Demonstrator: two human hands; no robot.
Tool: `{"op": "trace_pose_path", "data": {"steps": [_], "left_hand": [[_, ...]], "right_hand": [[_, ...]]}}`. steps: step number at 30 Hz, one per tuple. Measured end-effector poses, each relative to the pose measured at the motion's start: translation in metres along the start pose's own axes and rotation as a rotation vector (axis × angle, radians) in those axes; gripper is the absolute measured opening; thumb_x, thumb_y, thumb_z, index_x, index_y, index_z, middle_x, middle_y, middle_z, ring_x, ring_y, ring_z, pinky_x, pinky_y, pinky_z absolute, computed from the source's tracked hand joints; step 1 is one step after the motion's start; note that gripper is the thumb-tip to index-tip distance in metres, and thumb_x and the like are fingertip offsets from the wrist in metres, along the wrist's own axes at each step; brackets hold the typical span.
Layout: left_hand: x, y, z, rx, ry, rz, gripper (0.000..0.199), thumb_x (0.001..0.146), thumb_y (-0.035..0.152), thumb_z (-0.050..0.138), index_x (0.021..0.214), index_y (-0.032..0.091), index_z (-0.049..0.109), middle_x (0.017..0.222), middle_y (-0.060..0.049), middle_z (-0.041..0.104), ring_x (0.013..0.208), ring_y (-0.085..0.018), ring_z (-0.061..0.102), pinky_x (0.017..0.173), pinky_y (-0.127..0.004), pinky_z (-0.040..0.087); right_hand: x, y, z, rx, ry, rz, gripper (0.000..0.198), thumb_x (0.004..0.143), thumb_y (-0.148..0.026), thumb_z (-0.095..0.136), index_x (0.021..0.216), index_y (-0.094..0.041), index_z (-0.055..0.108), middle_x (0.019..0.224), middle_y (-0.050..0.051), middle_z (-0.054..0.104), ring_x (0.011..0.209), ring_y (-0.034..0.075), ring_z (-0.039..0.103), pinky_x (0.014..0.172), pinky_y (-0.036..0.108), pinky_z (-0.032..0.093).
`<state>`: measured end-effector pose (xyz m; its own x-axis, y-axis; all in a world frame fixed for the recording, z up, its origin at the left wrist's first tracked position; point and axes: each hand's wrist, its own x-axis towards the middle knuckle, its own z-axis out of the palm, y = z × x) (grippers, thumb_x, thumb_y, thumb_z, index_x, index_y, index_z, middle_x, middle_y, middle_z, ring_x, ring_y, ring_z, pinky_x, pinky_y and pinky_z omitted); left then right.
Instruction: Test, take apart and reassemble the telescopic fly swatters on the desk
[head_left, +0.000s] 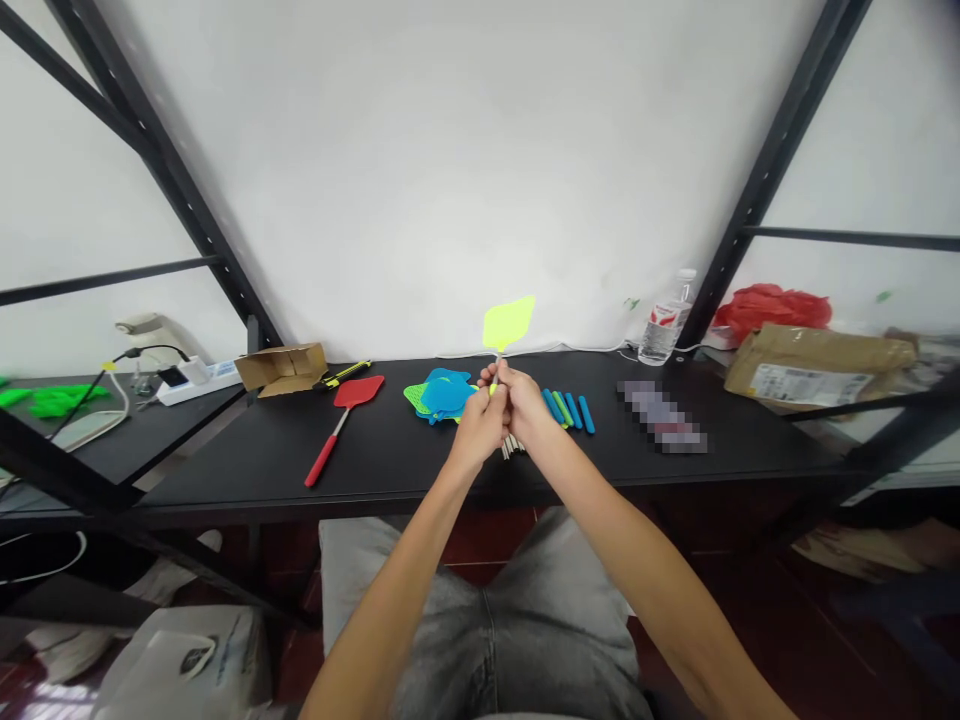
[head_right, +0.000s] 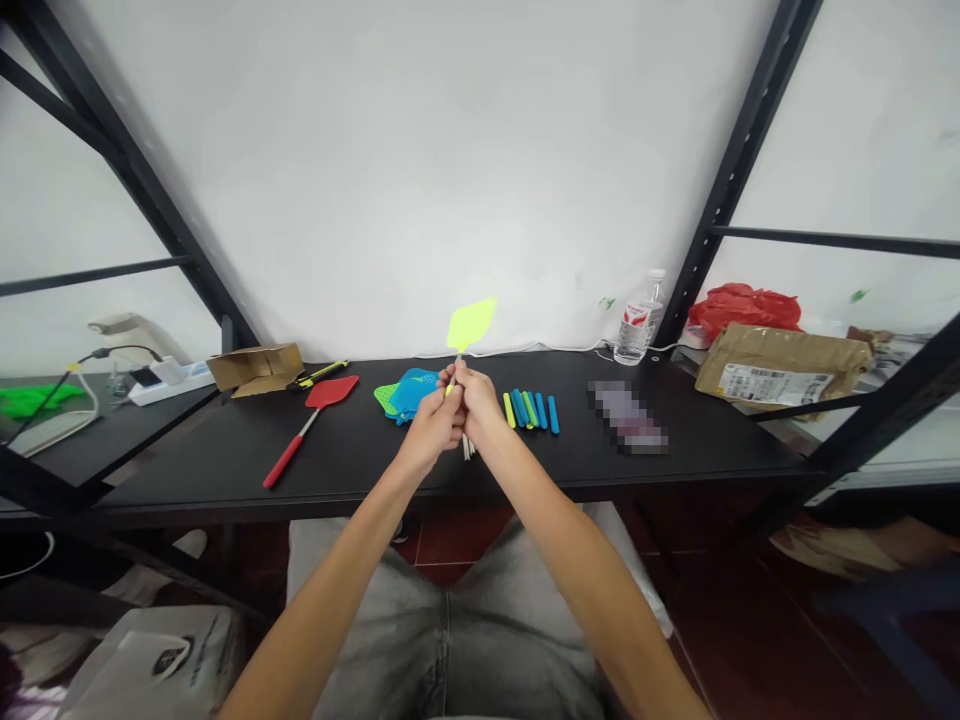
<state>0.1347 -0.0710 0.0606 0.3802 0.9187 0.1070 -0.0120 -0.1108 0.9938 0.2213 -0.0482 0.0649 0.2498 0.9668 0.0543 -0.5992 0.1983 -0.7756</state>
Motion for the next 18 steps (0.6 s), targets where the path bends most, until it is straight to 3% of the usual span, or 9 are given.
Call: {"op": "trace_pose_path", "data": {"steps": [3,8,10,12,15,16,18], "left_hand": [[0.008,0.011,0.027,-0.227,-0.107,-0.086,0.044,0.09,0.057,0.056,0.074,0.023,0.034,0.053,0.011,0.026,0.036,-0.003,0.021,0.037,-0.017,0.017],[0.001,0.022,0.06,-0.448,-0.3,-0.216,0.041,0.089,0.053,0.059,0.075,0.023,0.034,0.055,0.011,0.026,0.038,-0.003,0.018,0.037,-0.016,0.013],[-0.005,0.018,0.068,-0.413,-0.398,-0.266,0.036,0.091,0.052,0.054,0.078,0.023,0.037,0.057,0.01,0.026,0.038,-0.004,0.017,0.038,-0.017,0.013],[-0.004,0.009,0.074,-0.226,-0.429,-0.27,0.03,0.093,0.049,0.048,0.08,0.023,0.04,0.058,0.009,0.029,0.039,-0.005,0.021,0.039,-0.018,0.015],[0.018,0.001,0.086,0.251,-0.23,-0.125,0.015,0.092,0.034,0.046,0.087,0.021,0.048,0.066,0.002,0.05,0.048,-0.011,0.045,0.047,-0.023,0.032],[0.03,0.0,0.092,0.419,-0.135,-0.061,0.011,0.09,0.029,0.048,0.094,0.02,0.052,0.075,-0.003,0.059,0.061,-0.015,0.056,0.055,-0.025,0.04],[0.053,0.003,0.106,0.686,-0.074,0.017,0.026,0.087,0.023,0.051,0.112,0.016,0.053,0.101,-0.014,0.067,0.095,-0.025,0.066,0.077,-0.032,0.047]], "right_hand": [[0.001,-0.022,-0.017,0.065,0.023,0.029,0.031,0.083,-0.042,0.075,0.07,-0.02,0.057,0.065,-0.002,0.065,0.06,0.012,0.06,0.057,0.024,0.05],[0.011,-0.067,-0.049,0.185,0.075,0.028,0.029,0.093,-0.035,0.065,0.071,-0.021,0.051,0.062,-0.004,0.06,0.056,0.01,0.057,0.051,0.021,0.044],[0.016,-0.091,-0.07,0.222,0.069,-0.032,0.031,0.096,-0.035,0.059,0.071,-0.022,0.047,0.059,-0.005,0.055,0.055,0.011,0.055,0.05,0.021,0.042],[0.017,-0.115,-0.094,0.196,0.092,-0.174,0.033,0.096,-0.038,0.058,0.071,-0.022,0.044,0.056,-0.007,0.048,0.051,0.01,0.051,0.049,0.02,0.04],[0.012,-0.132,-0.126,0.071,0.145,-0.237,0.032,0.091,-0.044,0.065,0.075,-0.022,0.048,0.057,-0.008,0.046,0.045,0.007,0.042,0.041,0.018,0.033],[0.009,-0.131,-0.135,0.01,0.168,-0.232,0.031,0.088,-0.044,0.067,0.076,-0.021,0.052,0.058,-0.008,0.046,0.043,0.006,0.04,0.039,0.018,0.028],[0.003,-0.122,-0.148,-0.123,0.206,-0.224,0.031,0.082,-0.046,0.072,0.078,-0.019,0.057,0.06,-0.007,0.049,0.041,0.005,0.038,0.036,0.017,0.023]]}}
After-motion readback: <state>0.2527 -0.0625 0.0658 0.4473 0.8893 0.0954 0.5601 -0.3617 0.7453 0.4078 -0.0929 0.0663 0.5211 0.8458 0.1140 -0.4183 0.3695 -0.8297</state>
